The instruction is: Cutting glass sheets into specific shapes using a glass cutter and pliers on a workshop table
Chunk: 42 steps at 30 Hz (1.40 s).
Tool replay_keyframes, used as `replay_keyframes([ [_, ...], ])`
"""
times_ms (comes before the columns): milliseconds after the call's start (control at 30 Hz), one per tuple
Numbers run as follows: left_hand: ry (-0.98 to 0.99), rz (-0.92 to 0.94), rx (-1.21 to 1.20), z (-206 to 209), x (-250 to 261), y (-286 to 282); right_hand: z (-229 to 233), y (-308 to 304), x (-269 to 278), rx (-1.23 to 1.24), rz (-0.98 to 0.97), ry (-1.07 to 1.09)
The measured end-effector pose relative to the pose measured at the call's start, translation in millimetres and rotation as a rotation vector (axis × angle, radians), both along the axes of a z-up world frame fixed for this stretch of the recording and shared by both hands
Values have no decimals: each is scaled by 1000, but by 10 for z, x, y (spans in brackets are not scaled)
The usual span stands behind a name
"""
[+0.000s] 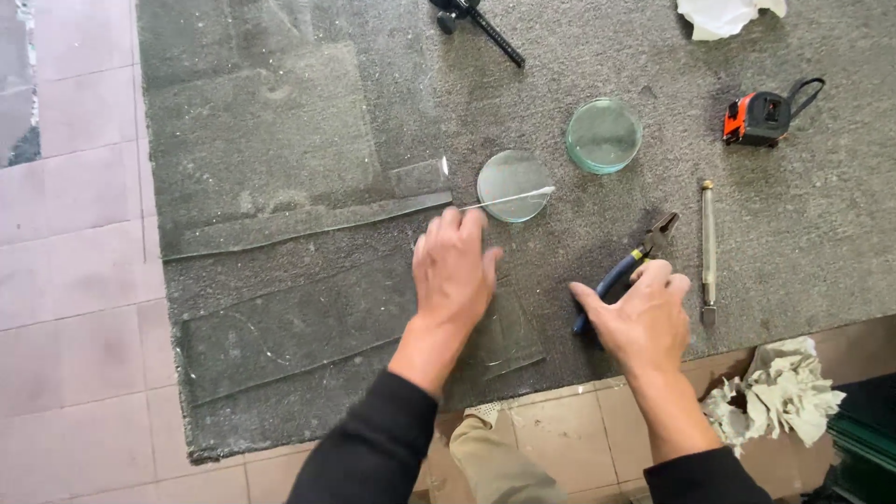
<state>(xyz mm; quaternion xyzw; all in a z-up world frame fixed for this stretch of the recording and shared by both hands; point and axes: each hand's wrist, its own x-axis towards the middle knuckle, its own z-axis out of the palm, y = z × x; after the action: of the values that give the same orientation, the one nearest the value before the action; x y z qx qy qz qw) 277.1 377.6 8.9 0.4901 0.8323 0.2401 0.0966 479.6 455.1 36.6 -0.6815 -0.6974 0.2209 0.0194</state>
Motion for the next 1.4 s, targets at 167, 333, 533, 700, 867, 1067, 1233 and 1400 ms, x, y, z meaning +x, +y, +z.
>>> replay_keyframes([
  [167,-122,12,-283,-54,221,-526,-456,208,357,-38,-65,19],
  [333,-69,-16,-337,-275,240,-448,-350,-57,709,-126,-122,177],
  [533,182,-55,-419,-495,360,-428,-83,-1564,1135,-35,-380,642],
  [700,109,-381,-369,-361,387,-425,-785,-2799,1636,-201,-476,714],
  [867,254,-773,-235,-353,445,-433,-1403,-3399,1796,-565,-221,232],
  [1067,359,-962,-287,-304,414,-317,-1301,-3173,1530,-568,58,260],
  [1233,373,-732,-252,-359,448,-193,-953,-2732,1353,-471,197,333],
  [1400,378,-724,-433,-304,474,-132,-860,-2523,1335,-370,371,456],
])
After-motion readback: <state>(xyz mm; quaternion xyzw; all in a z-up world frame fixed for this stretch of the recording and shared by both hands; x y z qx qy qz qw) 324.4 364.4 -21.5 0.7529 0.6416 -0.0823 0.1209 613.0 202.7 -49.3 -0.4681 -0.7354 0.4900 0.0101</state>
